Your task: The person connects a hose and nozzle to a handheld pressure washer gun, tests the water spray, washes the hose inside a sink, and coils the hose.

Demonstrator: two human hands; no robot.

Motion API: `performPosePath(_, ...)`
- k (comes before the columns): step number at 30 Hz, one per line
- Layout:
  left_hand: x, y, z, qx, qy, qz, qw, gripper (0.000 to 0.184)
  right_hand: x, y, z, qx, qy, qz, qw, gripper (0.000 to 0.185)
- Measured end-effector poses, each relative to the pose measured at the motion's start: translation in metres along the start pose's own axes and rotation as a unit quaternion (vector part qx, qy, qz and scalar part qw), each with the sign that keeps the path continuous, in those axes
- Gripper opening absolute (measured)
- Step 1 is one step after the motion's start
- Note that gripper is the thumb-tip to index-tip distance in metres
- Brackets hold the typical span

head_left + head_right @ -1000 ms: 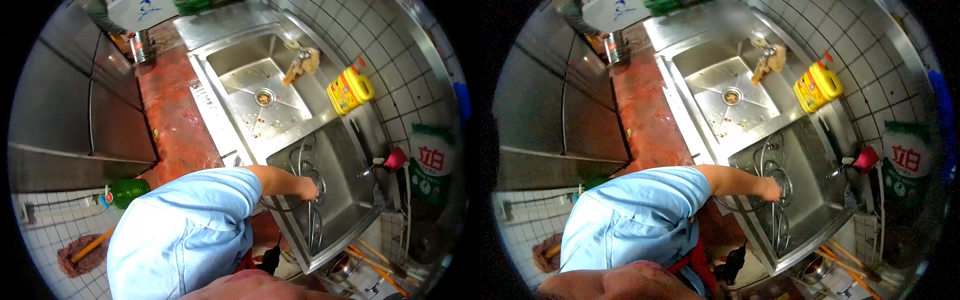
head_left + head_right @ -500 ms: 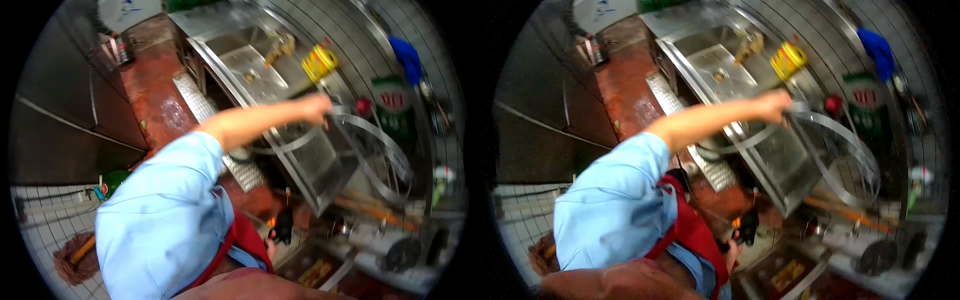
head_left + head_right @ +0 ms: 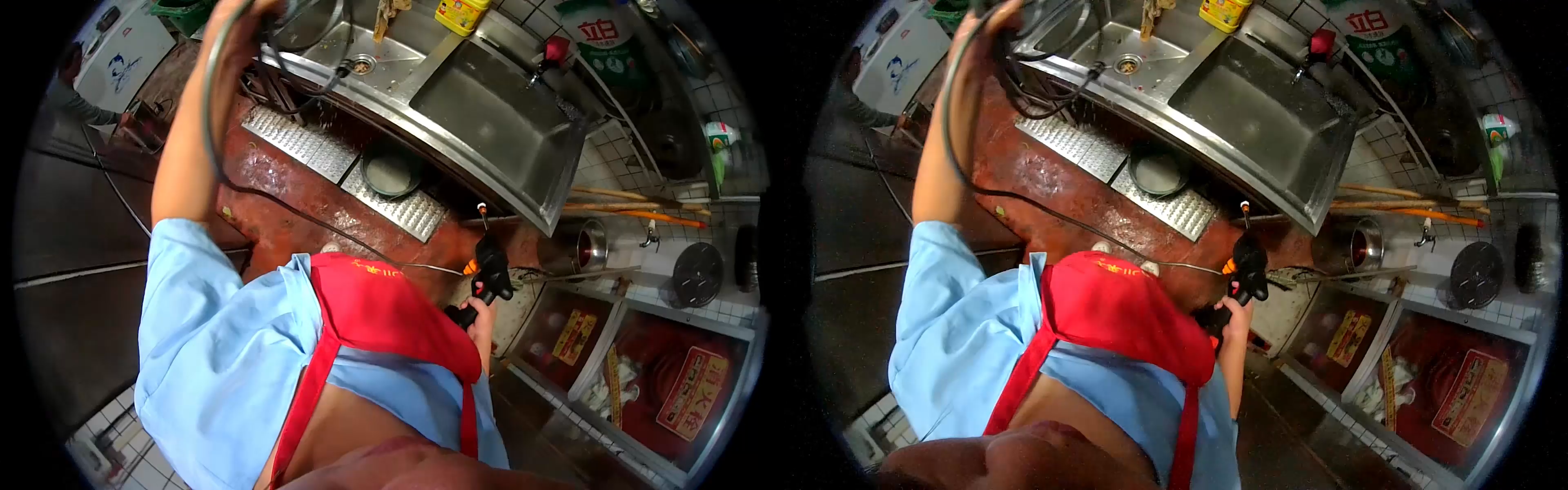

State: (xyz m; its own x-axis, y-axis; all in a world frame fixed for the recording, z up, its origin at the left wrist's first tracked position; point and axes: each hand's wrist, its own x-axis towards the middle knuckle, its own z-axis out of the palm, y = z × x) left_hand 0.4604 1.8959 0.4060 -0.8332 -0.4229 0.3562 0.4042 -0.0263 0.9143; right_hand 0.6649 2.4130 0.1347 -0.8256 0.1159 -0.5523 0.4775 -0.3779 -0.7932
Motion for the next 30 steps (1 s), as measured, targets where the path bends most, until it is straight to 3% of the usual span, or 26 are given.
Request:
performPosePath(2,-0.017,0.014,-0.037,-0.014,0.032,0.020,0.999,0.022,-0.008,0.006,0.017,0.006,0.016,0.017,1.000,0.039)
performPosePath(3,0.000,-0.011,-0.101,-0.097,-0.053,0.019,0.994,0.018,-0.010,0.009,0.024,0.013,-0.008,0.009,1.000,0.038)
performPosePath(5,-0.008,-0.016,-0.136,-0.135,-0.046,0.002,0.990,0.016,-0.008,0.017,0.039,0.007,-0.010,0.030,0.999,0.038)
performPosePath(9,-0.016,-0.055,-0.212,-0.151,0.110,-0.125,0.974,0.009,-0.012,0.032,0.066,-0.008,-0.007,0.050,0.999,0.038)
performPosePath(11,-0.027,-0.080,-0.233,-0.119,0.166,-0.138,0.969,0.007,-0.012,0.041,0.075,-0.024,-0.002,0.047,0.999,0.038)
performPosePath(13,-0.030,-0.121,-0.260,-0.131,0.175,-0.120,0.968,0.008,-0.015,0.045,0.089,-0.030,0.004,0.044,0.999,0.035)
performPosePath(15,-0.037,-0.163,-0.294,-0.253,0.144,-0.177,0.940,0.012,-0.017,0.051,0.096,-0.024,-0.001,0.045,0.999,0.034)
performPosePath(18,-0.047,-0.211,-0.318,-0.293,0.245,-0.205,0.901,0.011,-0.019,0.053,0.105,-0.052,-0.007,0.048,0.997,0.031)
performPosePath(22,-0.065,-0.221,-0.309,-0.323,0.339,-0.208,0.859,0.008,-0.025,0.048,0.112,-0.082,0.003,0.067,0.994,0.030)
performPosePath(25,-0.078,-0.228,-0.309,-0.390,0.293,-0.210,0.847,0.009,-0.023,0.043,0.107,-0.093,0.005,0.081,0.992,0.030)
performPosePath(30,-0.087,-0.242,-0.310,-0.379,0.281,-0.205,0.858,0.012,-0.019,0.041,0.094,-0.094,0.017,0.069,0.993,0.030)
